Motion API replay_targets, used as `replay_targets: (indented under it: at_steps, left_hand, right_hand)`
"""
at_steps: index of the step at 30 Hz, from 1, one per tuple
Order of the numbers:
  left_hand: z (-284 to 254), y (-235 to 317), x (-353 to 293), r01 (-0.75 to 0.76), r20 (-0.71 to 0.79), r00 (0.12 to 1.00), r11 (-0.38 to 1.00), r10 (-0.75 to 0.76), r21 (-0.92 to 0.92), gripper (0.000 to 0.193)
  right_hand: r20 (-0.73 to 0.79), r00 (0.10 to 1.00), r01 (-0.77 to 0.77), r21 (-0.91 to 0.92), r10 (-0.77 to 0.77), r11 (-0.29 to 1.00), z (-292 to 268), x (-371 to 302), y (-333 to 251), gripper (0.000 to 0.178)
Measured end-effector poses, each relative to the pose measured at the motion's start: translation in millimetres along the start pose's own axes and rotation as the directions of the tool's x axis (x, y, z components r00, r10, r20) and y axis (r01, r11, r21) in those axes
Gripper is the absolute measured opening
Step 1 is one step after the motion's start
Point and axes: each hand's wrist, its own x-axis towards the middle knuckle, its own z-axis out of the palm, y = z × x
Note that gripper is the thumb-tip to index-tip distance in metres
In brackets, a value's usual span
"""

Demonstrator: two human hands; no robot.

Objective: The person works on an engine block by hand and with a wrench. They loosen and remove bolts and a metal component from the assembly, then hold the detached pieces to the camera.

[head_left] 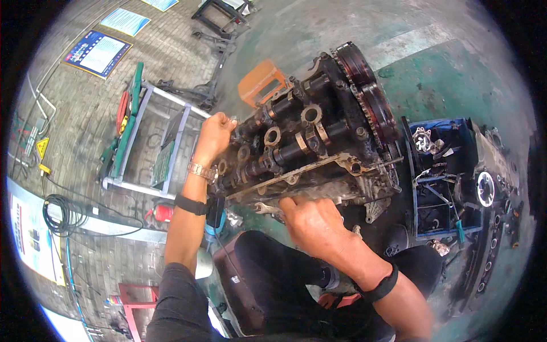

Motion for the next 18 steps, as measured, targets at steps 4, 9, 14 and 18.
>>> replay_targets:
  at_steps: [4,9,14,18]
  left_hand:
    - [-0.5,2.8,0.0,-0.005,0.002,1.000,1.000,0.005,0.027,0.027]
    - [-2.9,10.4,-3.6,-0.001,-0.002,1.000,0.996,0.001,0.087,0.028]
    - [-5.3,17.9,-4.4,-0.011,0.007,1.000,0.992,0.011,0.128,0.027]
    - [-5.4,19.5,-5.4,0.007,-0.015,1.000,0.988,-0.005,0.154,0.029]
  right_hand:
    - [-0.014,1.000,0.027,-0.045,-0.028,0.999,-1.5,0.8,-0.5,0.011]
    - [-0.010,1.000,0.024,-0.035,-0.024,0.999,-1.6,1.0,-0.9,0.010]
    - [-0.013,1.000,-0.001,0.009,0.001,1.000,-2.1,0.8,-1.7,0.009]
    - [0.017,1.000,0.007,-0.033,-0.006,0.999,-3.5,0.8,-1.8,0.008]
